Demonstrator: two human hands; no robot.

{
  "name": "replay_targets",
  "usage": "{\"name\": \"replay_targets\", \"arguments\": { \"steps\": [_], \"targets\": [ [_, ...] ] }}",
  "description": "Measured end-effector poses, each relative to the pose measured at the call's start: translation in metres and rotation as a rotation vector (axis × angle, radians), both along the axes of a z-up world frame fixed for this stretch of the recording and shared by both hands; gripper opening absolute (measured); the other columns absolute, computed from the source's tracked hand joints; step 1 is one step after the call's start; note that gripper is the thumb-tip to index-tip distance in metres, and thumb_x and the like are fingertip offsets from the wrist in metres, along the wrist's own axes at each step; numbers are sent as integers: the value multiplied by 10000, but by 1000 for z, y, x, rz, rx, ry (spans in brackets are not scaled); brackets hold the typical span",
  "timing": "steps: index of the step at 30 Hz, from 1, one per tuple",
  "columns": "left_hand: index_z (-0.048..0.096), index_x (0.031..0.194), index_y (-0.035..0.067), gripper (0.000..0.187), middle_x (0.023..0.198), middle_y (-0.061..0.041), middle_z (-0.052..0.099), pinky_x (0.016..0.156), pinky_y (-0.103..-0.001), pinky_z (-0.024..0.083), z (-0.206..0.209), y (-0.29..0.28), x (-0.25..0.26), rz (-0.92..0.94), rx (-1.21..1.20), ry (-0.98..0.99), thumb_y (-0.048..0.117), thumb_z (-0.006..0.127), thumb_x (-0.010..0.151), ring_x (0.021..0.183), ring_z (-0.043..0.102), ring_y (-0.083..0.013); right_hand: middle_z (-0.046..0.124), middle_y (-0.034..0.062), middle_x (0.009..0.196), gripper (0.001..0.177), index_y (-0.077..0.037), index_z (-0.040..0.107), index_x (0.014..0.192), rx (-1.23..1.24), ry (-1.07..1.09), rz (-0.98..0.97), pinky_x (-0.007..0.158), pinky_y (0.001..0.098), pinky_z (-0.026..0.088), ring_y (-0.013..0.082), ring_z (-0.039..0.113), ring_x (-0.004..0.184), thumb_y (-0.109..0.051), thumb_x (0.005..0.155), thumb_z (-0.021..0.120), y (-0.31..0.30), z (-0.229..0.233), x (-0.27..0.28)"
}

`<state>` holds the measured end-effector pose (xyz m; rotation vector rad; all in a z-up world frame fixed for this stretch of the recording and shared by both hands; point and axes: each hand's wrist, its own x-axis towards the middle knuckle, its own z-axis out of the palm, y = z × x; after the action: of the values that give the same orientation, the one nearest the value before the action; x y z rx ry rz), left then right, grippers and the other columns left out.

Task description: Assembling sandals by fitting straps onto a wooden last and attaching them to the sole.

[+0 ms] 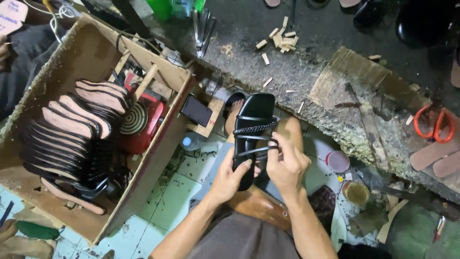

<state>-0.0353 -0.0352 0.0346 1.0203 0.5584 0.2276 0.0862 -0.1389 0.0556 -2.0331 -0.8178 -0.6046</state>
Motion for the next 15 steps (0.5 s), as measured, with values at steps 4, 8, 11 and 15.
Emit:
{"name": "replay_targets", "arguments": {
  "steps": [4,8,11,15],
  "targets": [
    [524,1367,64,435,944,-172,712,766,-409,629,19,16,3,44,151,1,67,631,945,813,703,-197,764,74,908,335,-156,734,1164,-34,410,48,585,346,563,260,721,730,-127,832,762,-2,13,-22],
    [540,1322,95,394,1034,-80,646,812,-323,534,19,28,5,43,261,-22,221,619,957,907,584,-139,701,208,970,417,-17,604,1273,48,1320,403,538,310,605,236,723,740,-141,886,696,-10,9,-40],
    [507,1315,72,439,1116,-59,610,873,-295,501,31,25,6,-28,247,-65,280,624,946,989,576,-136,727,126,846,383,9,596,1262,114,1329,488,565,268,606,172,717,648,-122,909,661,-13,11,-44],
    [400,1431,33,522,1118,-91,581,808,-313,506,50,21,10,-207,114,-369,228,620,999,904,575,-152,746,179,865,388,41,599,1243,239,1202,403,591,303,629,213,706,642,-124,897,662,-19,33,-32]
  ]
}}
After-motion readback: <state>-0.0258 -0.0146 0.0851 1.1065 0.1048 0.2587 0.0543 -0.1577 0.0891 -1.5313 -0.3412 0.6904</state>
